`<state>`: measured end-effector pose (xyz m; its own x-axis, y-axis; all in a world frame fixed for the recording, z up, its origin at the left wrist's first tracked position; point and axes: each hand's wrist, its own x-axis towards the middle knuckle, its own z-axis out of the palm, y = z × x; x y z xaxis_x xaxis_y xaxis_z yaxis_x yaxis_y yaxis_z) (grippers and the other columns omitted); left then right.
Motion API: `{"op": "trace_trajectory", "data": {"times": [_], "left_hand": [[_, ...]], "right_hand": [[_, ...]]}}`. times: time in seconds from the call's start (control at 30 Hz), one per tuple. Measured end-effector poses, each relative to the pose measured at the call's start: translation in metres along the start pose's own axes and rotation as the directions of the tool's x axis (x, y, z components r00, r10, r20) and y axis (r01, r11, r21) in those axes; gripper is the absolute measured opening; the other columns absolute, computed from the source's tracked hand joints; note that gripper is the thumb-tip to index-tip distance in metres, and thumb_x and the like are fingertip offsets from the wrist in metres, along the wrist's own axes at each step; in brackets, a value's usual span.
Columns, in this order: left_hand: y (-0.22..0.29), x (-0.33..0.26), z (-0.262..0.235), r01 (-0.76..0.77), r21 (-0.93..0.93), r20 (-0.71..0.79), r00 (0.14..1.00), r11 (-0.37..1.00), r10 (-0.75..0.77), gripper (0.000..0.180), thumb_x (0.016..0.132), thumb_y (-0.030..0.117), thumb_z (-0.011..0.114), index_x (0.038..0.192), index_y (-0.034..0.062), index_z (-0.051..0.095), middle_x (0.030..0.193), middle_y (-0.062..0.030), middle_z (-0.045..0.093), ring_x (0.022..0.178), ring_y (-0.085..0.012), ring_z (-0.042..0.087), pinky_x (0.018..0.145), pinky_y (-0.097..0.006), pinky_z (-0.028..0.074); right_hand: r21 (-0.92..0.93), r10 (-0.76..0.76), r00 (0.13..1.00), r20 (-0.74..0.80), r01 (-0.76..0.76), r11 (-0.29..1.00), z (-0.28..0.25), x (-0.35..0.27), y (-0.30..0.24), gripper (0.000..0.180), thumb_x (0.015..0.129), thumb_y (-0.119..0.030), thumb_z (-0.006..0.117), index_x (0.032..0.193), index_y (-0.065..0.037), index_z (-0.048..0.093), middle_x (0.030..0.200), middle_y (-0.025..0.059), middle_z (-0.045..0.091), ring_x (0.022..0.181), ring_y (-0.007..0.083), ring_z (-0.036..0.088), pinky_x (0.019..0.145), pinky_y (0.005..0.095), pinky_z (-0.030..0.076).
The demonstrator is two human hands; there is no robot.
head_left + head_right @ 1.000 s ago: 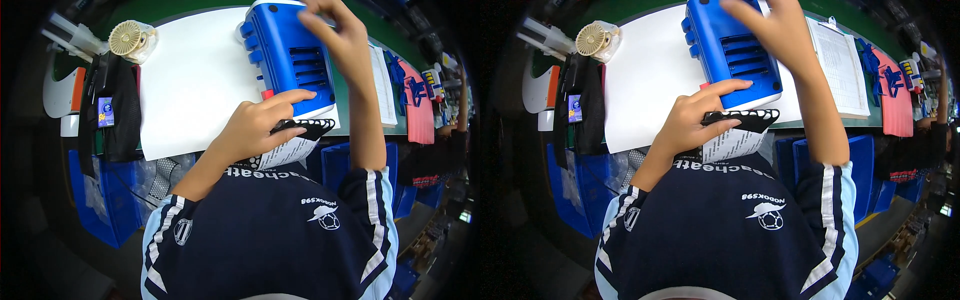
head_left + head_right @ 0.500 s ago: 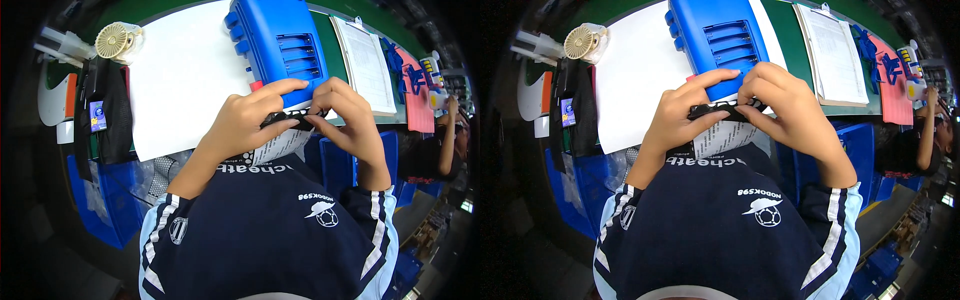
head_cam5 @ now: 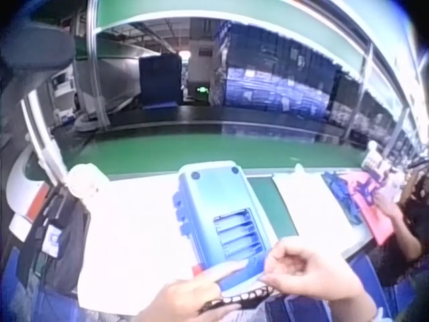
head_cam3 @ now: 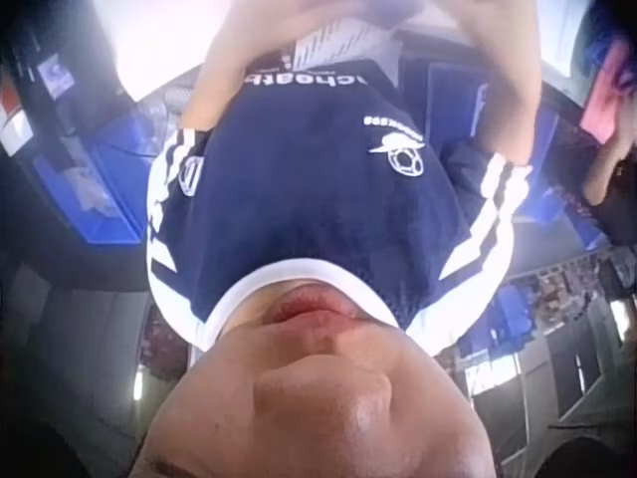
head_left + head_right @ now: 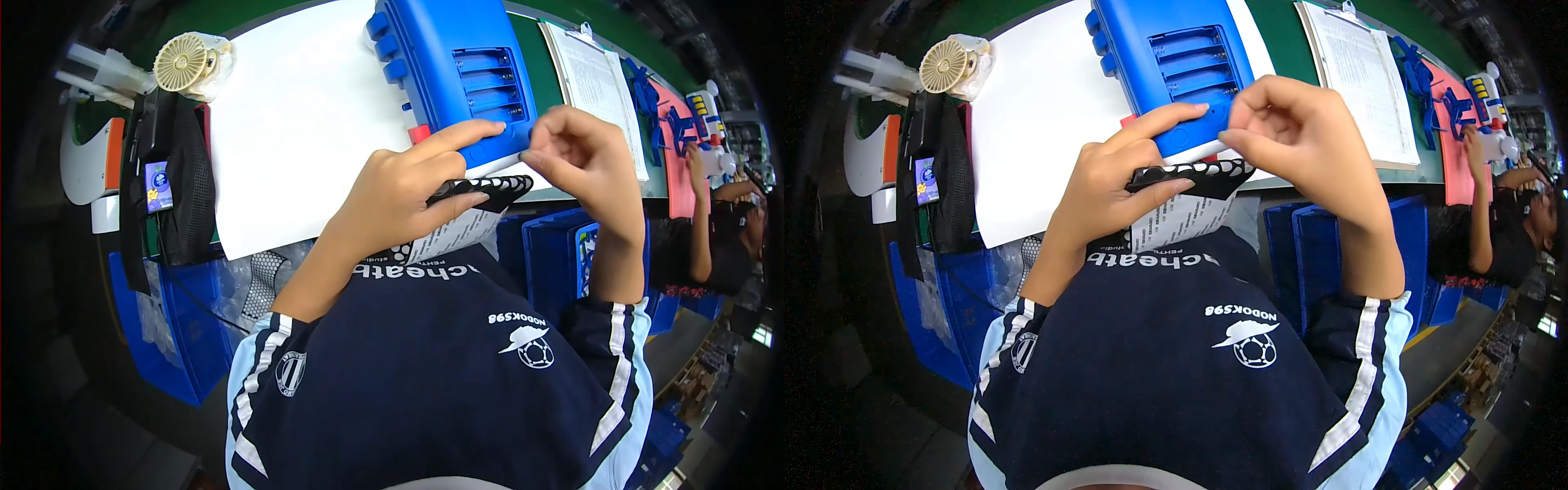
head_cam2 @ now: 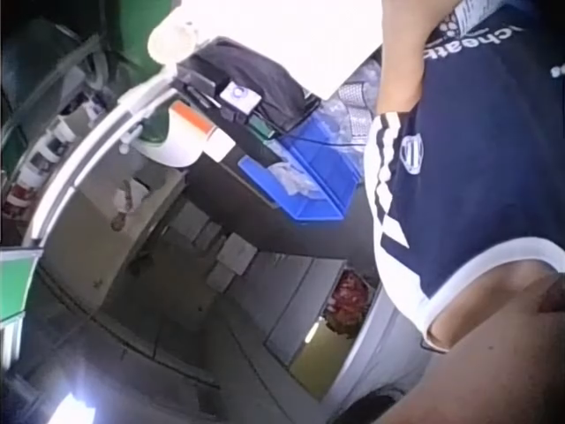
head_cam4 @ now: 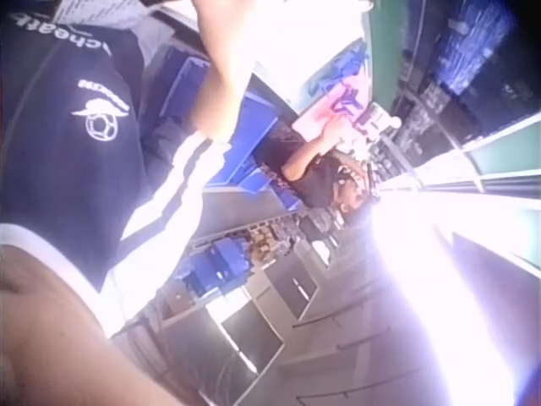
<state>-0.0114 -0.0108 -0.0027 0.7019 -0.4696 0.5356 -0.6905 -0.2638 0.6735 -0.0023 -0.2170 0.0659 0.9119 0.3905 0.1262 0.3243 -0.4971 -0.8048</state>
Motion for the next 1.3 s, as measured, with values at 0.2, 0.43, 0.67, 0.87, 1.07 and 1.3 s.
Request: {"op": "trace_trajectory", "data": {"times": [0.2,0.43,0.67,0.87,1.07,1.3], "left_hand": [[-0.003,-0.003,0.001,-0.041,-0.006,-0.043,0.998,0.999,0.04,0.027,0.068,0.019,0.067,0.063,0.004,0.045,0.119,-0.0076,0.051,0.064,-0.0185,0.061,0.048,-0.024,0.045],[0.001,-0.003,0.002,0.0,0.052,-0.042,0.999,0.999,0.003,0.025,0.061,0.014,0.072,0.059,0.0046,0.049,0.12,-0.0155,0.05,0.065,-0.0209,0.063,0.055,-0.024,0.048],[-0.005,-0.004,0.006,-0.049,0.015,-0.067,0.996,0.999,0.05,0.028,0.065,0.017,0.069,0.062,0.005,0.044,0.124,-0.0093,0.047,0.056,-0.0168,0.058,0.046,-0.024,0.044],[-0.004,-0.004,0.005,-0.019,0.015,-0.048,0.999,1.0,0.019,0.027,0.061,0.015,0.072,0.059,0.0051,0.047,0.119,-0.0159,0.05,0.063,-0.0202,0.063,0.054,-0.024,0.047],[-0.006,-0.005,0.006,-0.067,0.014,-0.079,0.995,0.998,0.067,0.03,0.065,0.018,0.07,0.062,0.0046,0.043,0.123,-0.01,0.048,0.057,-0.0173,0.058,0.046,-0.024,0.044],[-0.007,-0.006,0.007,-0.06,0.015,-0.077,0.995,0.998,0.061,0.031,0.066,0.018,0.07,0.062,0.0048,0.042,0.123,-0.0105,0.048,0.058,-0.0171,0.059,0.046,-0.024,0.044]], "right_hand": [[0.383,0.237,0.939,0.251,-0.321,0.866,0.01,0.016,-0.004,0.014,0.077,-0.008,0.06,0.082,0.005,0.055,0.063,0.0018,0.055,0.046,0.0015,0.048,0.04,0.013,0.036],[0.396,0.27,0.924,0.27,-0.362,0.844,0.014,0.018,-0.003,0.013,0.077,-0.006,0.059,0.083,0.006,0.055,0.064,0.0039,0.057,0.046,0.0043,0.052,0.042,0.0142,0.04],[0.378,0.251,0.929,0.274,-0.343,0.86,0.014,0.019,-0.002,0.013,0.078,-0.006,0.059,0.082,0.006,0.056,0.063,0.0038,0.057,0.045,0.0047,0.051,0.041,0.0148,0.04],[0.389,0.27,0.928,0.257,-0.355,0.85,0.016,0.018,-0.003,0.013,0.078,-0.006,0.059,0.082,0.005,0.056,0.064,0.0036,0.057,0.045,0.0047,0.051,0.041,0.0148,0.04],[0.382,0.268,0.932,0.245,-0.347,0.856,0.018,0.018,-0.003,0.014,0.078,-0.007,0.061,0.083,0.005,0.056,0.063,0.0033,0.057,0.045,0.0049,0.052,0.041,0.0149,0.04],[0.357,0.272,0.933,0.235,-0.343,0.869,0.019,0.018,-0.004,0.014,0.078,-0.008,0.061,0.081,0.004,0.055,0.063,0.0023,0.056,0.045,0.0043,0.052,0.04,0.0146,0.04]]}}
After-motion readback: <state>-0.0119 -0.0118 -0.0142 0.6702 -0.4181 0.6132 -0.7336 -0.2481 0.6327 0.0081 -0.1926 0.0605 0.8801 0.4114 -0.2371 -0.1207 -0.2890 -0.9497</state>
